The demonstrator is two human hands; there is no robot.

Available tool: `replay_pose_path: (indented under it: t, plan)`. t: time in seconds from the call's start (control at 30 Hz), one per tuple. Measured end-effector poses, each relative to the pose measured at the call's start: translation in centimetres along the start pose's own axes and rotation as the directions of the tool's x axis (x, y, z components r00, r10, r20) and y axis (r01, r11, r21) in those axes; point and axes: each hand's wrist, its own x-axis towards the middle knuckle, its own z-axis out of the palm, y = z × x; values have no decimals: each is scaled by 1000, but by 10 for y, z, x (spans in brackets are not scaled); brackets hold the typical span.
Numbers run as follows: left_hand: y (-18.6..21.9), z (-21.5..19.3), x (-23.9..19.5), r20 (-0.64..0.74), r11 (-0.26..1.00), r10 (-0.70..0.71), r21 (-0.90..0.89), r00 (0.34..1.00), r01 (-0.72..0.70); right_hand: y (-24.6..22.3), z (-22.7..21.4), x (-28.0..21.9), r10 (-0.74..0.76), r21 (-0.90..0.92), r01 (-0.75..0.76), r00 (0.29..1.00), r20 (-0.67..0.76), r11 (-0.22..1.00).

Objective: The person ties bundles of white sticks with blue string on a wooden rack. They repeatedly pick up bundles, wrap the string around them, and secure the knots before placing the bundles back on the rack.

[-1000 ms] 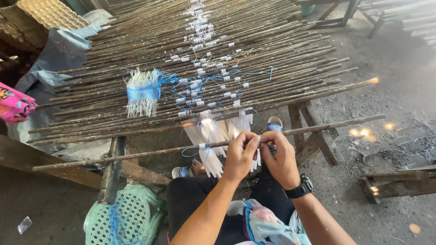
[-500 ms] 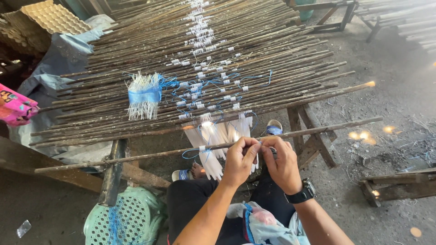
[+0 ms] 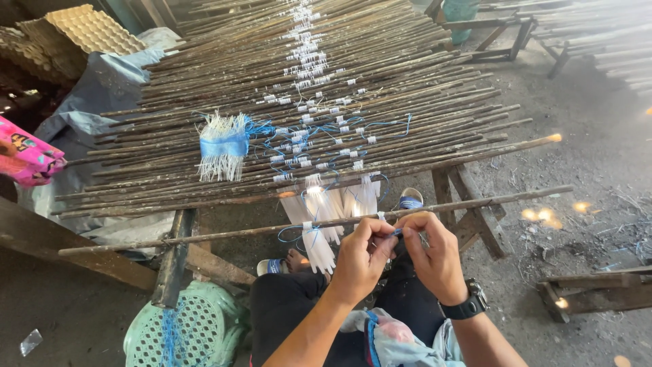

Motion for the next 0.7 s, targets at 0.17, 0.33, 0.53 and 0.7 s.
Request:
replay_pose_path:
  t: [0.17, 0.33, 0.53, 0.7]
  plan:
    - [13, -7, -4, 92, 995, -78, 73, 993, 72, -8, -9, -2, -62, 6, 61, 996, 68, 998]
    - [19, -6, -3, 94, 989, -88, 126, 992, 76, -13, -15, -1, -74, -17, 76, 992, 99, 997]
    - [4, -4, 4, 86, 940, 152, 296, 985, -171, -27, -24, 7, -70, 75, 57, 982, 175, 996]
    - [23, -15, 14, 98, 926, 239, 276, 966, -257, -25, -25, 20, -98, 9, 99, 967, 237, 995]
